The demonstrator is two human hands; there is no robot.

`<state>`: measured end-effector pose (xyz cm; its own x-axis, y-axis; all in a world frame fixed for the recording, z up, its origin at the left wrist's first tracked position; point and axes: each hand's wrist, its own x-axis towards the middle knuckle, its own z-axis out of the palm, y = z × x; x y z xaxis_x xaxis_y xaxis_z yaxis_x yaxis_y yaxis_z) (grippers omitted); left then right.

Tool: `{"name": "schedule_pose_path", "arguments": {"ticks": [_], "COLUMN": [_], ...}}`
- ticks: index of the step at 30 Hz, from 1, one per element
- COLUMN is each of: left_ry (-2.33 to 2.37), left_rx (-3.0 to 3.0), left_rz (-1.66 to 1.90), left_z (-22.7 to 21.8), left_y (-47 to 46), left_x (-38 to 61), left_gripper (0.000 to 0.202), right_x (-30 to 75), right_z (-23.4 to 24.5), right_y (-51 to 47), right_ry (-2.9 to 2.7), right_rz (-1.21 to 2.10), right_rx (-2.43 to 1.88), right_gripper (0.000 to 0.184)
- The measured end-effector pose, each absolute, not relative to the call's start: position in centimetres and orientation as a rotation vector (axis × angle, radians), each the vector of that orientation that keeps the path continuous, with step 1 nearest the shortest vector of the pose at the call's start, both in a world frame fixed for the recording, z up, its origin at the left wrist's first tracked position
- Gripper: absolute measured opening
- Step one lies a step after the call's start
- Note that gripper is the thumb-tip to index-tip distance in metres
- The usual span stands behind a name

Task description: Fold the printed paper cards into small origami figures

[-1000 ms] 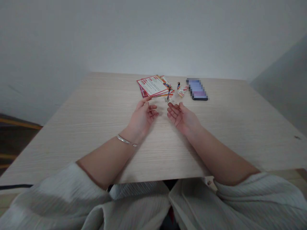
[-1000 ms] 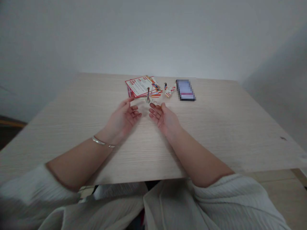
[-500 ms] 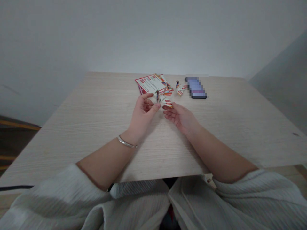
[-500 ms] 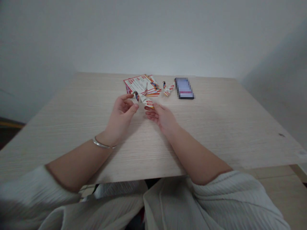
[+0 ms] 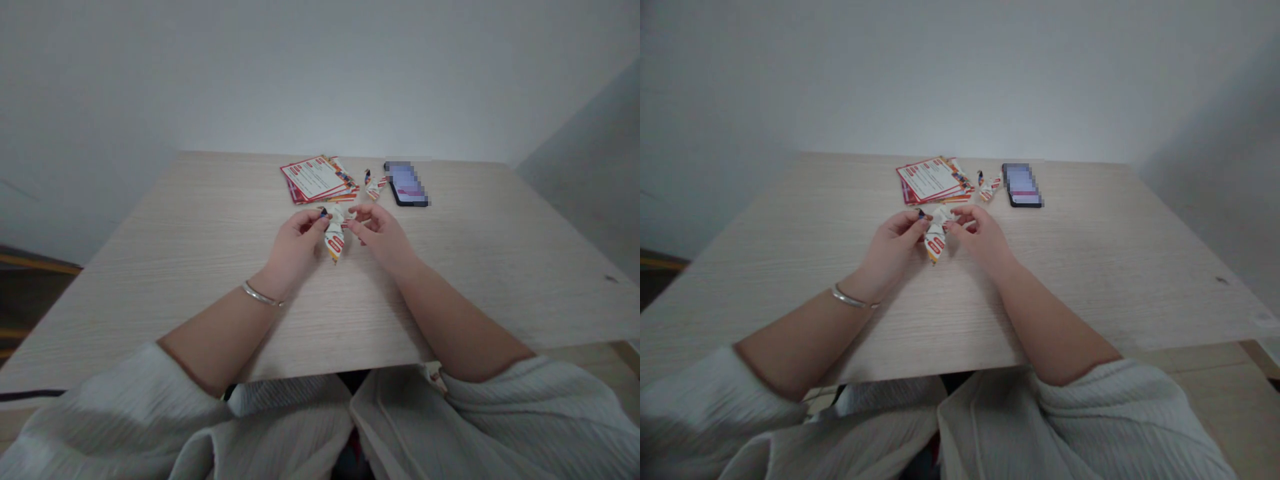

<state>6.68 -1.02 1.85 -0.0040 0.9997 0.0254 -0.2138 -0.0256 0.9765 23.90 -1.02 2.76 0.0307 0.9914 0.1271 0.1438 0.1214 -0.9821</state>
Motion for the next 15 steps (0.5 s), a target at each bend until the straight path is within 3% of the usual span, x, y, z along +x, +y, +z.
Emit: {"name": "schedule_pose_path", "arguments": {"ticks": [2, 6, 15], "left_ry": [1.057, 1.167, 1.178], "left_rx": [1.105, 1.179, 1.186], "left_rz": [1.285, 1.342, 1.329], "left_z": [2.1, 2.2, 2.0], "left_y": [-1.2, -1.1, -0.9], "left_x": [6.7, 6.5, 6.5], "left_gripper": [0.007, 0.026, 0.030], "right_x": [24.3, 25.6, 30.2], "right_z": [2.9, 3.0, 1.8], "right_y": [-0.9, -0.4, 2.1], "right_ry": [-1.501, -1.613, -1.527], "right_rz": [0.907, 0.645, 0.273], "right_rx": [-1.282, -1.451, -1.802], "right_gripper": [0.006, 0.023, 0.015]}}
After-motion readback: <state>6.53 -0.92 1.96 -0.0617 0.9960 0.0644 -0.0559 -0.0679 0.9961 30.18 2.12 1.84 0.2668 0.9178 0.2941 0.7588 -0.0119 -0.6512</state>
